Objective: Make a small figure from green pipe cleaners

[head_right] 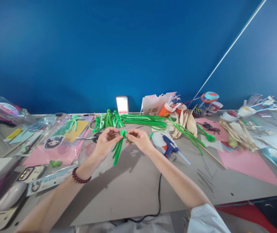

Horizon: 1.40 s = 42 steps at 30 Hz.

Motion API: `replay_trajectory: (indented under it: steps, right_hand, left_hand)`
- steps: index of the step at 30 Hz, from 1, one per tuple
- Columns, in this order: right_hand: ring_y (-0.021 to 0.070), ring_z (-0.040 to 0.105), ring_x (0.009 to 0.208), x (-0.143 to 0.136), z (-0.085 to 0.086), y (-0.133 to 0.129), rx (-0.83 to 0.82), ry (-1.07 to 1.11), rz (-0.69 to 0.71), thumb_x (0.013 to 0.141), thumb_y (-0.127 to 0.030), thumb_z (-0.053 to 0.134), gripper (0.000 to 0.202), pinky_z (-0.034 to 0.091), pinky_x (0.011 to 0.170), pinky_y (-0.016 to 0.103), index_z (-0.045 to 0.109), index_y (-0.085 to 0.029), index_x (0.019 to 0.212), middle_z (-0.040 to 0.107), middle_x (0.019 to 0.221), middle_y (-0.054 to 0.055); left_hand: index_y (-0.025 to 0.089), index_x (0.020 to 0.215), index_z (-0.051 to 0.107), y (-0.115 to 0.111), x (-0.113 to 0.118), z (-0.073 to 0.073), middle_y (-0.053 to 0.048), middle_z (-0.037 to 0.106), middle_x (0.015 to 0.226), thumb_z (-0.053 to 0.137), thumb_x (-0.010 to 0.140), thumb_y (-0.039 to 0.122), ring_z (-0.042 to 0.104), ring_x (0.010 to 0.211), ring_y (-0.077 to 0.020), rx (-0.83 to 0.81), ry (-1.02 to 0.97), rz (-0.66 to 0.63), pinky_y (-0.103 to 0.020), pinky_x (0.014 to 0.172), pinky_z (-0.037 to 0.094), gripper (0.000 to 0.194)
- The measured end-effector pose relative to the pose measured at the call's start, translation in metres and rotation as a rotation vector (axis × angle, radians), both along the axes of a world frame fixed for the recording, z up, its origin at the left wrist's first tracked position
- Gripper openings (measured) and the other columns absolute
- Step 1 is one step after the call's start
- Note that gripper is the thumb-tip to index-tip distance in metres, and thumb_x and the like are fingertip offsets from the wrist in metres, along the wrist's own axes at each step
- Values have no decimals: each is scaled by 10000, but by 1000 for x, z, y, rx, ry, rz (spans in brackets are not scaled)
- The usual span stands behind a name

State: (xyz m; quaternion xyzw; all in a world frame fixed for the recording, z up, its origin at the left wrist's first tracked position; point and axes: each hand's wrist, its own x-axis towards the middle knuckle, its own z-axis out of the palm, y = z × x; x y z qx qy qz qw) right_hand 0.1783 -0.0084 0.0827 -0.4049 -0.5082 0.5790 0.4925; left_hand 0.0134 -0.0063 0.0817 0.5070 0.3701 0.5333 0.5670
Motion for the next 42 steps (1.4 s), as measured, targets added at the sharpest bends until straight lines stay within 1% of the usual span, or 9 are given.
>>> replay_trajectory:
  steps: [3,7,11,18,21,26,30,34,42]
  right_hand:
    - [105,544,545,1,0,0,10,-13,10,622,-447,736,317,450,506,247,633,-181,759,606,689,-1]
    - [72,442,488,2,-4,0,35,-45,-20,646,-453,720,312,349,457,221,632,-186,781,581,636,-19]
    - [65,388,483,1,-5,-1,47,-38,-17,656,-448,717,304,300,459,222,625,-187,784,574,635,-23]
    - [94,465,552,1,-3,-3,23,-23,7,666,-466,695,307,332,506,236,609,-191,772,610,673,-3]
    - [86,446,532,1,-1,-3,19,-37,1,659,-460,693,298,333,501,234,594,-188,726,585,650,-13]
    - [78,444,518,1,-3,-1,41,-121,-3,675,-419,676,254,364,511,236,598,-183,721,548,637,-26]
    - [109,525,605,1,-7,1,122,-163,-59,722,-378,646,221,423,559,245,621,-185,827,594,698,-1]
    - [147,594,770,1,-9,-1,241,-122,-116,757,-355,635,203,482,711,290,651,-201,889,656,846,34]
    - [170,619,754,2,-6,-9,363,-220,-213,756,-342,659,170,507,729,320,699,-197,834,693,818,47]
  left_hand:
    - [176,811,559,-1,1,2,8,609,780,783,604,260,596,691,-99,-3,-50,-24,-218,648,493,316]
    - [167,851,622,-1,0,4,-39,651,848,772,626,298,612,756,-137,-77,-59,-90,-256,694,505,301]
    - [163,755,642,-1,-2,6,-39,665,764,739,667,348,608,726,-152,-125,-24,-100,-266,673,496,227]
    - [173,736,625,-3,-2,10,-20,665,731,732,672,345,639,732,-172,-142,-54,-160,-290,711,490,213]
    - [166,748,651,-2,-2,6,-26,669,757,735,670,325,636,756,-172,-171,-92,-204,-296,747,488,196]
    - [172,743,679,2,-1,-4,-17,681,754,741,667,301,617,731,-142,-238,-138,-170,-261,706,469,162]
    - [176,726,682,2,-1,-6,-13,679,746,768,630,271,609,713,-131,-272,-180,-170,-253,693,465,160]
    - [181,715,690,0,0,-2,-15,682,749,777,612,270,602,703,-130,-304,-154,-171,-248,670,457,161]
    - [169,732,701,-3,-2,3,-24,679,759,778,614,278,592,713,-138,-265,-93,-190,-246,673,436,178]
